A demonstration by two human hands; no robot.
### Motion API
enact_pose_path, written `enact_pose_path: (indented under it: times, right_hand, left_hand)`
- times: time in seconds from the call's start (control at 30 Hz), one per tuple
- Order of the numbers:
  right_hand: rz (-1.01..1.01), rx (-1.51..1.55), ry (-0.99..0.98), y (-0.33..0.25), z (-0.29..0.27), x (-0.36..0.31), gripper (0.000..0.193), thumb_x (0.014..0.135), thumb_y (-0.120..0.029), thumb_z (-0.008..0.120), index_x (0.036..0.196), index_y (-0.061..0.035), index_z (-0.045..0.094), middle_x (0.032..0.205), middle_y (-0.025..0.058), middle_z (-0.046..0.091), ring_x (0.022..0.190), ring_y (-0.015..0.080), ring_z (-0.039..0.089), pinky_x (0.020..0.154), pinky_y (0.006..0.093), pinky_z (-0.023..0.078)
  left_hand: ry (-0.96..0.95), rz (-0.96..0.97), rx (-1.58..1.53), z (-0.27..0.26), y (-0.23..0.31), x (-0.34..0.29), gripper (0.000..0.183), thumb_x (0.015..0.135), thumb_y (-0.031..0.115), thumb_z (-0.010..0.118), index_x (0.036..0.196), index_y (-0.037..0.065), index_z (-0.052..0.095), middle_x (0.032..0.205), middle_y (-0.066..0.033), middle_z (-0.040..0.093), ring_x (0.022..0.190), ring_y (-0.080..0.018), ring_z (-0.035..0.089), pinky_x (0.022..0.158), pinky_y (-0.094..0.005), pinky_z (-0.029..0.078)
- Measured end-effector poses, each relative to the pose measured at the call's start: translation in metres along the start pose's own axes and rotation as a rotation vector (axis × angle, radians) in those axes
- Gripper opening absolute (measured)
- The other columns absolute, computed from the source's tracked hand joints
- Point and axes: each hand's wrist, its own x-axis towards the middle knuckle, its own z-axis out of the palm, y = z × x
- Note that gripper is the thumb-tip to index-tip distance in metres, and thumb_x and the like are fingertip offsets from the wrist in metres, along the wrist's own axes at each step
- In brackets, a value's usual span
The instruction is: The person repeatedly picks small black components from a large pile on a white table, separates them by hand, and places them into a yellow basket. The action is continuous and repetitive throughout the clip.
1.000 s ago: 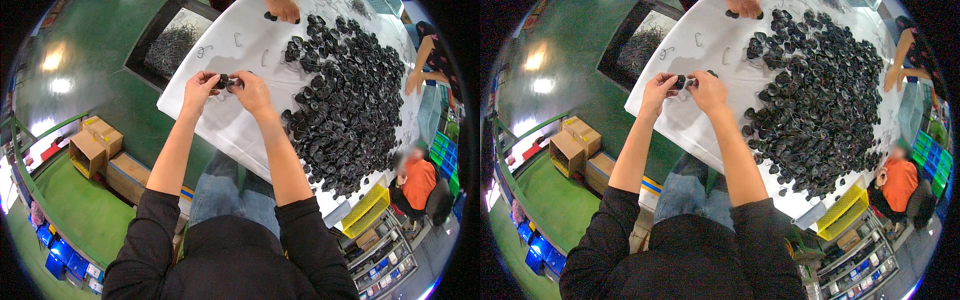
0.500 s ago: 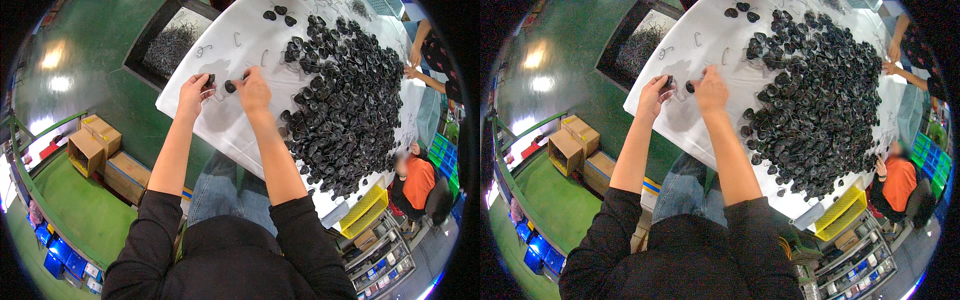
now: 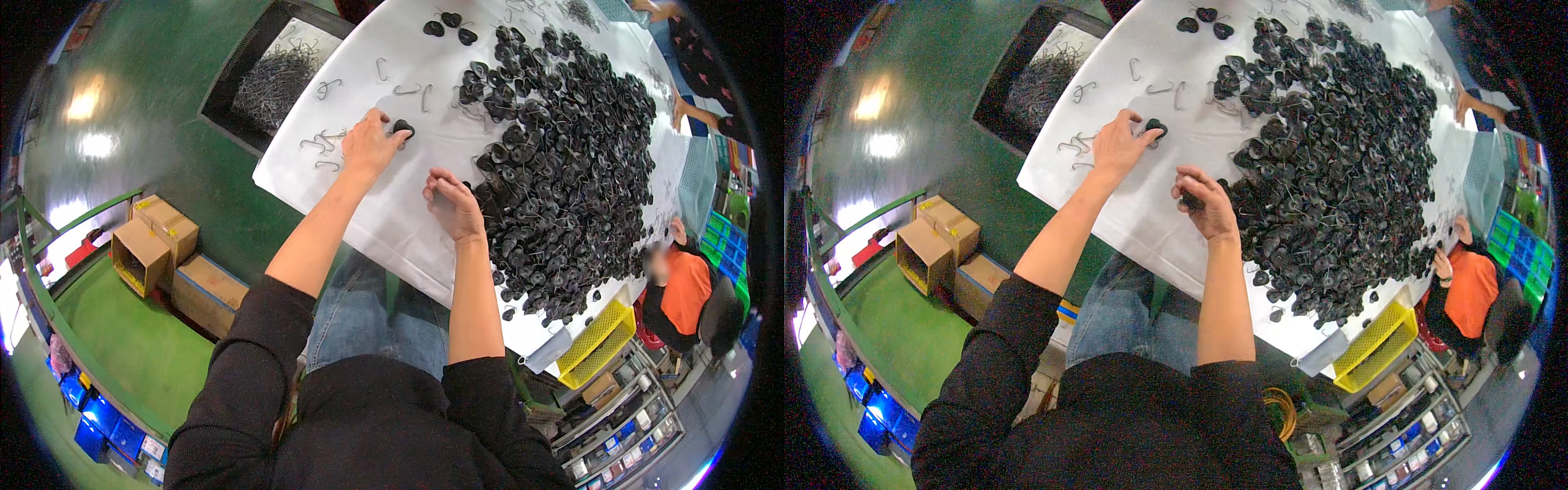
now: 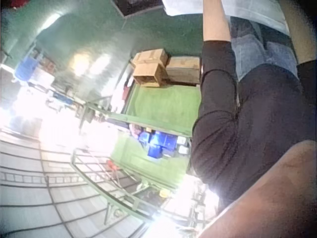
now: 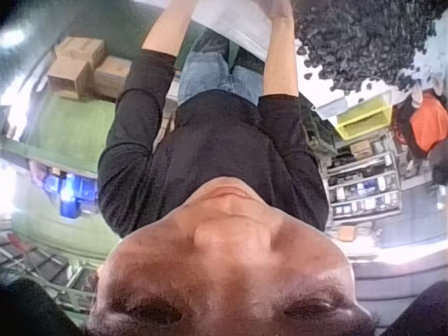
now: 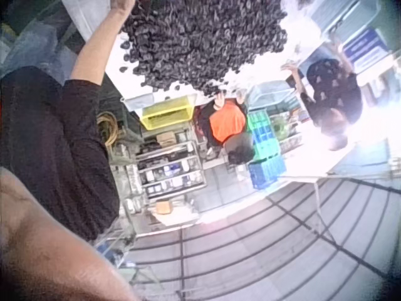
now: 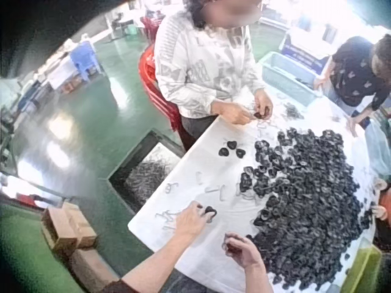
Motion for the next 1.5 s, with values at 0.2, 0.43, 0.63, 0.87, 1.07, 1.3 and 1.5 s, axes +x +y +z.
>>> enact_pose_path:
  times: [0.2,0.43,0.63,0.87,1.07,1.3,1.5]
  right_hand:
    - [-0.156,0.272,0.192,-0.004,-0.013,0.012,0.045,0.085,-0.044,0.053,0.105,-0.0035,0.055,0.101,0.0063,0.056,0.093,0.021,0.057,0.07,0.0287,0.047]
    - [-0.162,0.596,-0.044,0.005,0.003,0.032,0.038,0.089,-0.034,0.05,0.106,0.0002,0.054,0.099,0.007,0.058,0.09,0.0149,0.056,0.079,0.026,0.047]
    - [-0.012,0.605,-0.033,0.007,-0.01,0.028,0.023,0.09,-0.03,0.049,0.101,-0.011,0.055,0.094,0.0063,0.056,0.083,0.0199,0.055,0.066,0.0341,0.049]
    - [-0.052,0.62,-0.014,-0.007,-0.022,0.002,0.023,0.09,-0.026,0.05,0.108,-0.0124,0.046,0.085,0.0024,0.046,0.068,0.0143,0.044,0.052,0.0255,0.039]
    - [-0.136,0.622,-0.012,-0.017,-0.026,-0.013,0.019,0.09,-0.025,0.05,0.103,-0.0117,0.049,0.08,0.0025,0.046,0.061,0.0115,0.04,0.044,0.0206,0.03]
    - [-0.202,0.668,-0.075,-0.029,-0.04,-0.041,0.015,0.092,-0.022,0.046,0.098,-0.0099,0.052,0.075,0.0014,0.043,0.058,0.0101,0.037,0.042,0.0198,0.026]
    - [-0.405,0.731,0.111,-0.048,-0.092,-0.136,0.015,0.091,-0.021,0.046,0.097,-0.0077,0.052,0.073,-0.0005,0.039,0.058,0.0081,0.034,0.041,0.0187,0.025]
  left_hand:
    - [-0.218,0.271,-0.114,-0.007,0.03,-0.007,0.027,0.069,0.026,0.068,0.085,0.007,0.058,0.074,-0.007,0.062,0.069,-0.0273,0.059,0.064,-0.0369,0.045]
    - [-0.166,0.75,0.008,0.0,0.056,-0.055,0.025,0.071,0.013,0.064,0.095,0.01,0.056,0.115,-0.008,0.049,0.108,-0.0267,0.044,0.087,-0.0375,0.038]
    - [0.299,0.406,0.034,-0.014,-0.03,-0.06,0.051,0.076,0.025,0.063,0.119,0.007,0.042,0.123,-0.018,0.039,0.124,-0.0346,0.026,0.1,-0.05,0.02]
    - [0.166,0.419,0.062,0.015,-0.046,-0.033,0.082,0.078,0.048,0.057,0.14,0.013,0.015,0.143,-0.0248,0.004,0.132,-0.0418,0.0,0.102,-0.0601,0.005]
    - [0.046,0.675,0.431,0.029,0.008,0.021,0.056,0.084,0.04,0.05,0.135,0.027,0.032,0.146,-0.0087,0.015,0.135,-0.0339,0.003,0.105,-0.0569,0.003]
    - [0.313,0.517,0.578,0.006,-0.059,0.087,0.04,0.091,0.031,0.037,0.13,0.025,0.042,0.139,-0.0022,0.034,0.131,-0.0256,0.025,0.103,-0.0563,0.011]
    - [0.365,-0.032,1.165,-0.081,-0.133,0.097,0.043,0.086,0.037,0.042,0.125,0.018,0.044,0.129,-0.0099,0.04,0.12,-0.0348,0.03,0.086,-0.0622,0.033]
